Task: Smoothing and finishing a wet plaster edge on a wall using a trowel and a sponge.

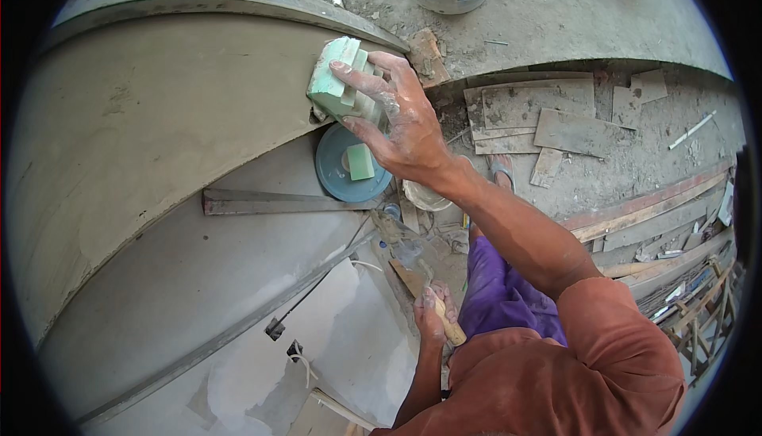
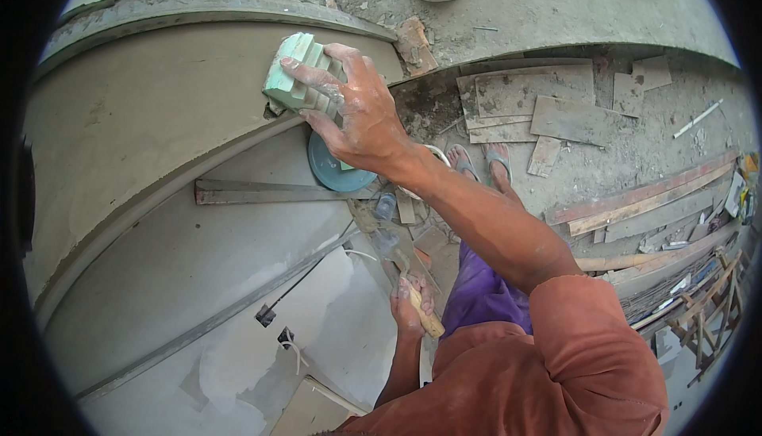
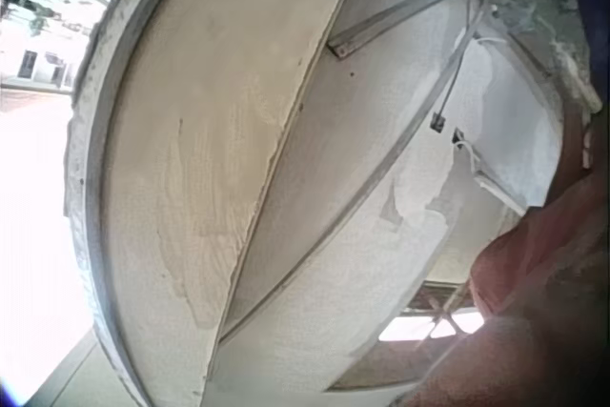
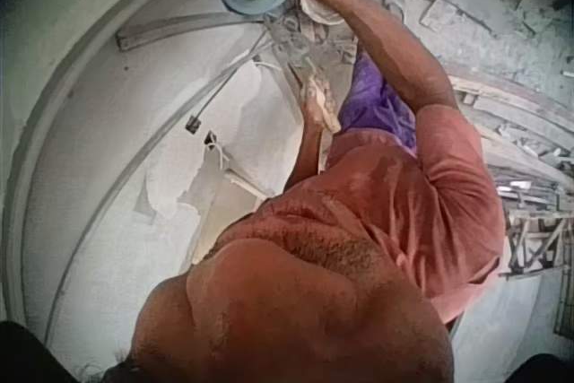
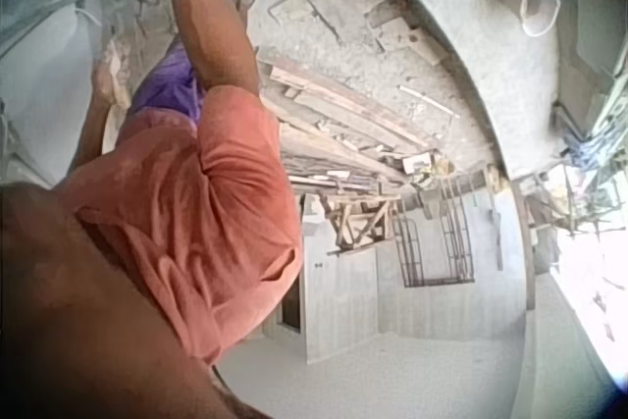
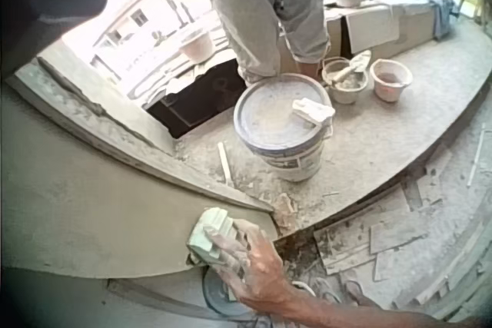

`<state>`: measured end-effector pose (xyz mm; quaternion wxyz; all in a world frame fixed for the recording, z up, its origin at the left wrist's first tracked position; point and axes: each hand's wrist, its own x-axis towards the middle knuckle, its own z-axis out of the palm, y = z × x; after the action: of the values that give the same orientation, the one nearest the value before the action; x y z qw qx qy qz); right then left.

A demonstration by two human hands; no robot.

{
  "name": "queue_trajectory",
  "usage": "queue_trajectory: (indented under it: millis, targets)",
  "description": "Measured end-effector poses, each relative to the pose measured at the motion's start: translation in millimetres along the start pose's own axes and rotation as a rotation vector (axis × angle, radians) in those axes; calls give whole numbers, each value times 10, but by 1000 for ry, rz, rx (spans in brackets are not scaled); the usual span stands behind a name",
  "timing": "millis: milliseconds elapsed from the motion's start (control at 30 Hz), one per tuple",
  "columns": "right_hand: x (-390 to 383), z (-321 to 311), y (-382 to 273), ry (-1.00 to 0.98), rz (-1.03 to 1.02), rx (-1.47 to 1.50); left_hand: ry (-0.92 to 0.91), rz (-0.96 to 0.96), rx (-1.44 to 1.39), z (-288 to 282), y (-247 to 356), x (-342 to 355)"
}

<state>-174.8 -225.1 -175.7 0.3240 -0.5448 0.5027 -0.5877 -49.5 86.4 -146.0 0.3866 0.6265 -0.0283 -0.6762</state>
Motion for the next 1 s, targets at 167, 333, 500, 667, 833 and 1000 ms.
queue_trajectory:
  millis: [167, 333, 500, 667, 833, 1000]
  targets:
    - [-3, -74, 20, -40, 141, -373, -18, -7, -30, -61, 22, 35]
    - [-120, -149, -24, -81, 139, -76, -1, 25, 15, -80, 23, 45]
    - [-118, -95, 66, -122, 109, 25, -34, 33, 74, -80, 56, 89]
    - [-26, -168, 26, -49, 123, -178, -62, 91, 122, -2, 133, 92]
    - [73, -21, -40, 1, 56, -151, -72, 87, 140, 20, 116, 95]
    - [-63, -268, 266, -43, 199, -464, -132, 109, 195, 2, 118, 138]
